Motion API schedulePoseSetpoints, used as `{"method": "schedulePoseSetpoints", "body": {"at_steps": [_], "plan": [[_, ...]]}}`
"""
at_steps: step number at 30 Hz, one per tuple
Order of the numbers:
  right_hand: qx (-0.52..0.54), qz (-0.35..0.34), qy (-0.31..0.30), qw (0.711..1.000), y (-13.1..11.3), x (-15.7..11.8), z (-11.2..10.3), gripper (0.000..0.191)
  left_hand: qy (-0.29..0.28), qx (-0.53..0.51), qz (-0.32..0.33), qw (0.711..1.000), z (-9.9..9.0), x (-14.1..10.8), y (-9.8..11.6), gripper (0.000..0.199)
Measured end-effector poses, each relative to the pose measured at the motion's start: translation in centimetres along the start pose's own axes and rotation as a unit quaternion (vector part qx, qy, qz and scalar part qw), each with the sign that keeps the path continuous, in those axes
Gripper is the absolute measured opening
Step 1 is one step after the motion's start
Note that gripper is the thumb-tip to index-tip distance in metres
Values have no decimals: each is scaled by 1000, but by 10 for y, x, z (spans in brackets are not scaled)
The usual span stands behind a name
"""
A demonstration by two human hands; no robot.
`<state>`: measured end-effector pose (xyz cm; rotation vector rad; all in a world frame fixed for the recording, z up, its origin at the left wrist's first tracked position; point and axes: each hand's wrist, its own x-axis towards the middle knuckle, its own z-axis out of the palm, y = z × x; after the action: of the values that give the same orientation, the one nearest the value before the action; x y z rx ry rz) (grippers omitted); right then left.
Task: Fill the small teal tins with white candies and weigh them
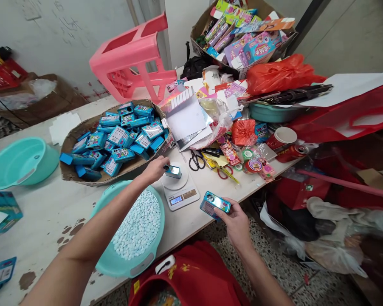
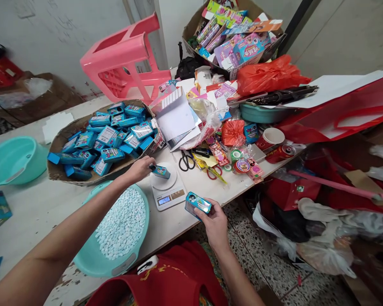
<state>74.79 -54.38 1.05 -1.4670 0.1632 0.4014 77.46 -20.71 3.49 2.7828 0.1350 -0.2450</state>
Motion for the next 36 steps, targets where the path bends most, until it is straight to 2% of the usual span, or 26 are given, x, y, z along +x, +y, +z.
{"method": "schedulePoseSetpoints", "body": {"at_steps": [7,16,20,23,26,30,34,36], "plan": [[-8,2,11,1000,1,0,2,48,10,-32,-5,999,4,-1,-3,26],[-12,5,-6,1000,2,-1,6,47,10,-29,34,999,6,6,-4,26],[-7,5,1,1000,2,-1,7,48,22,-66,45,997,4,6,-1,26],[-9,4,4,1000,1,-1,7,49,35,-73,26,996,1,2,-1,26],[-18,2,-1,1000,-1,-1,8,47,26,-63,13,998,-1,-2,-1,26],[-31,0,-4,999,-4,-1,12,47,21,-64,30,997,-3,-4,0,26],[-31,1,-6,1000,-5,-1,15,46,64,-76,30,995,-10,-12,0,24],[-29,1,-5,1000,-5,-1,14,47,114,-90,-10,989,-11,-30,-3,21]]}}
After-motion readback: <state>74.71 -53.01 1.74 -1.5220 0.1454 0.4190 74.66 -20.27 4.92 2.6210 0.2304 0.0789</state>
